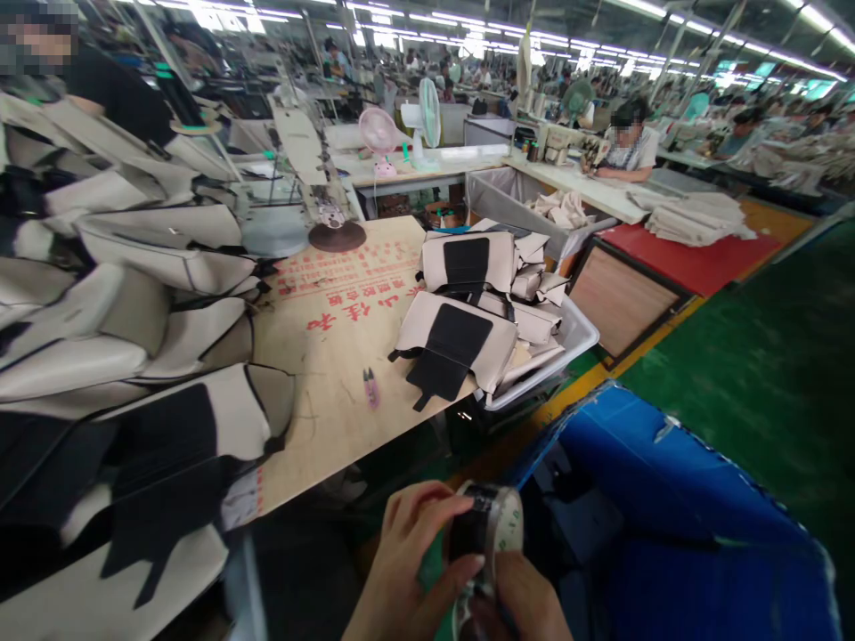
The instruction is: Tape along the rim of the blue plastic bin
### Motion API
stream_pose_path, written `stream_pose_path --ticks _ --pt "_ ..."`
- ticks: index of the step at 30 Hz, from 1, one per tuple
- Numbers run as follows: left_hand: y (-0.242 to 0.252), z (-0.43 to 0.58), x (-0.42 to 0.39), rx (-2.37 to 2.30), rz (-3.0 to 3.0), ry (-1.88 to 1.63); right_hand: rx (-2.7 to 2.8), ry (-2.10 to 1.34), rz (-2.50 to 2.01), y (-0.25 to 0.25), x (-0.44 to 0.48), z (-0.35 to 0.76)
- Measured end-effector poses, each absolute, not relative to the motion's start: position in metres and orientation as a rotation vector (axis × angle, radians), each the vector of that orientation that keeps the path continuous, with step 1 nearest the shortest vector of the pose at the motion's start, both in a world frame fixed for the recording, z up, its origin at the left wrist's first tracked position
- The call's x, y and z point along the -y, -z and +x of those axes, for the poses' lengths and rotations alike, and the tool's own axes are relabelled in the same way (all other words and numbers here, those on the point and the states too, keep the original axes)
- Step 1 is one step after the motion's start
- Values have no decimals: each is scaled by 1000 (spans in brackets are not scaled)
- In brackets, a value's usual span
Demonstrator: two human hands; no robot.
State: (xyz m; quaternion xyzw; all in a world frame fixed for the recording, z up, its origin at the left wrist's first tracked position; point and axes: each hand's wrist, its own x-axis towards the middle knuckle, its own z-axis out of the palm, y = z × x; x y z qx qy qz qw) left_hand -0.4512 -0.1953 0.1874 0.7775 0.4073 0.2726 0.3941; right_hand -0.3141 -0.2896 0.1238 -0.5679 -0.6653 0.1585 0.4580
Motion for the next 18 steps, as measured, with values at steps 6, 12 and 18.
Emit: stream_pose_path --ticks 6,12,18 --pt "-223 -416 185 -722 2009 -189 1766 -162 -1319 -127 310 -286" --pt "-208 -391 219 -731 1964 -257 1762 -296 -1403 -123 337 -263" --pt "-183 -378 253 -798 2066 -426 1569 -567 -1653 -115 366 -261"
